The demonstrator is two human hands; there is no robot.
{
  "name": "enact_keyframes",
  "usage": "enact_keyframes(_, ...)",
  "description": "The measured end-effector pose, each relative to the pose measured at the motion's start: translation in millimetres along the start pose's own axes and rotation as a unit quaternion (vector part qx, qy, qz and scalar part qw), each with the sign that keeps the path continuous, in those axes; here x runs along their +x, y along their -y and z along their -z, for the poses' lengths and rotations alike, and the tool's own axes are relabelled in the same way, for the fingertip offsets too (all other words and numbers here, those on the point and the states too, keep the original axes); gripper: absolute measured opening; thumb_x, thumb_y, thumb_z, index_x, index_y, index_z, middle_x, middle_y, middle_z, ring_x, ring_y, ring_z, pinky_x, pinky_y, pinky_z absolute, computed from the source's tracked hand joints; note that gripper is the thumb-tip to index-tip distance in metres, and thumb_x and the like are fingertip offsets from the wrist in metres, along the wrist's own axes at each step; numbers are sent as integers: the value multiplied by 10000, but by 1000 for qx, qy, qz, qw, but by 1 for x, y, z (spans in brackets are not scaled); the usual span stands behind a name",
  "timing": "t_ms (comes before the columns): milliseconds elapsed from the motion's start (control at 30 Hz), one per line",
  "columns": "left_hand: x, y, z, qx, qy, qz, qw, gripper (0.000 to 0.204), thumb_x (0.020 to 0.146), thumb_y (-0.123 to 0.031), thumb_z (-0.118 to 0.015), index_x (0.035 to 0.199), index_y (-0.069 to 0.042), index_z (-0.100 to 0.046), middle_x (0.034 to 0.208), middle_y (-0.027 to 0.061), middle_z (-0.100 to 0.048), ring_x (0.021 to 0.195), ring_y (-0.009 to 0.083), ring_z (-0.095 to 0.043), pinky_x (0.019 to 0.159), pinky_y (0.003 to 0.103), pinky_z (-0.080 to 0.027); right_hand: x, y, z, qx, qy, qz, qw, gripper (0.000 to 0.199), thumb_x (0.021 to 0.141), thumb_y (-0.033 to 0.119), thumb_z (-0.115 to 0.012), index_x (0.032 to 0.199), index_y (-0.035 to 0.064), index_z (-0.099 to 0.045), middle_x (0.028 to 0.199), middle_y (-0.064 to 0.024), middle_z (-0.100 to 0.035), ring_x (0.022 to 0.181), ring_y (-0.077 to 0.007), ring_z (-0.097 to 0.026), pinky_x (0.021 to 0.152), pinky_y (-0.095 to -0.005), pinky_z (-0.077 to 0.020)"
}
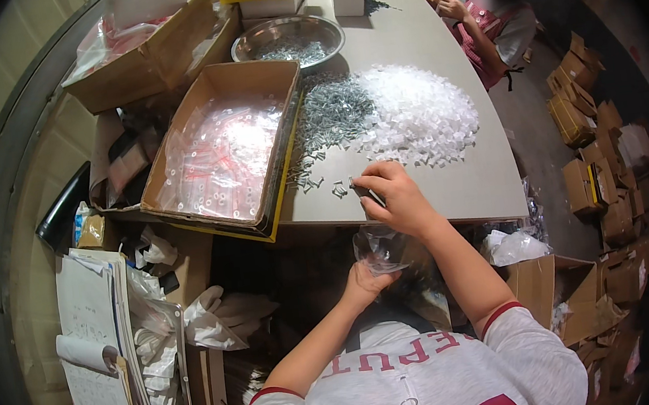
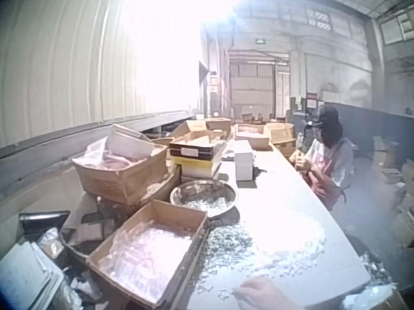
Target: The person sorts small metal parts and plastic spacers by hand, placing them into a plastic bag.
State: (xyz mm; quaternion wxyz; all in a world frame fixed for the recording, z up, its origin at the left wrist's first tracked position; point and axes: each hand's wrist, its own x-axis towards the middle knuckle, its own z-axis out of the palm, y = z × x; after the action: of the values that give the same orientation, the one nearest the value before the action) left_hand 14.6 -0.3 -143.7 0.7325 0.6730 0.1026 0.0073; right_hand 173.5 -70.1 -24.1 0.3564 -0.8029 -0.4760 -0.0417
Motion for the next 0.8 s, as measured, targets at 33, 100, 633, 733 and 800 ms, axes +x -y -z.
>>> enact_keyframes(33,0,-2,0,-10,-2,1,1000,366,763,-251,-802,1031,-18,-711,944,99,-749,835,192,-695,794,330,-527,-1,-1,-1,-11,4,18,1000,367,797,104,-728,1156,49,-671,1130,-136,-614,1075,-324,-577,956,-404,-476)
enact_keyframes(100,0,-1,-1,-19,-2,0,1000,365,765,-251,-801,1030,-17,-711,934,96,-747,825,184,-689,788,326,-527,-3,-1,-1,-10,-3,10,1000,361,794,97,-730,1149,53,-677,1117,-129,-620,1061,-323,-580,946,-404,-480)
enact_keyframes(633,0,-3,1,24,-3,-5,1000,361,763,-236,-825,1022,-14,-709,925,78,-742,805,155,-672,768,320,-527,-4,30,27,86,158,-21,983,199,819,51,-715,1017,28,-714,961,-131,-667,823,-292,-670,787,-386,-546)
enact_keyframes(733,2,-4,-1,1,-3,-18,1000,356,769,-241,-827,1016,-14,-708,928,77,-741,813,153,-672,769,318,-526,12,22,5,51,48,3,998,215,818,34,-709,1031,57,-717,993,-115,-665,922,-299,-657,830,-387,-535)
enact_keyframes(800,2,-4,-1,-9,-1,-9,1000,370,750,-247,-841,1011,-29,-696,947,67,-728,844,157,-666,786,315,-522,18,13,-9,24,-3,33,999,209,813,32,-719,1014,89,-730,1034,-101,-663,1005,-305,-634,865,-398,-523)
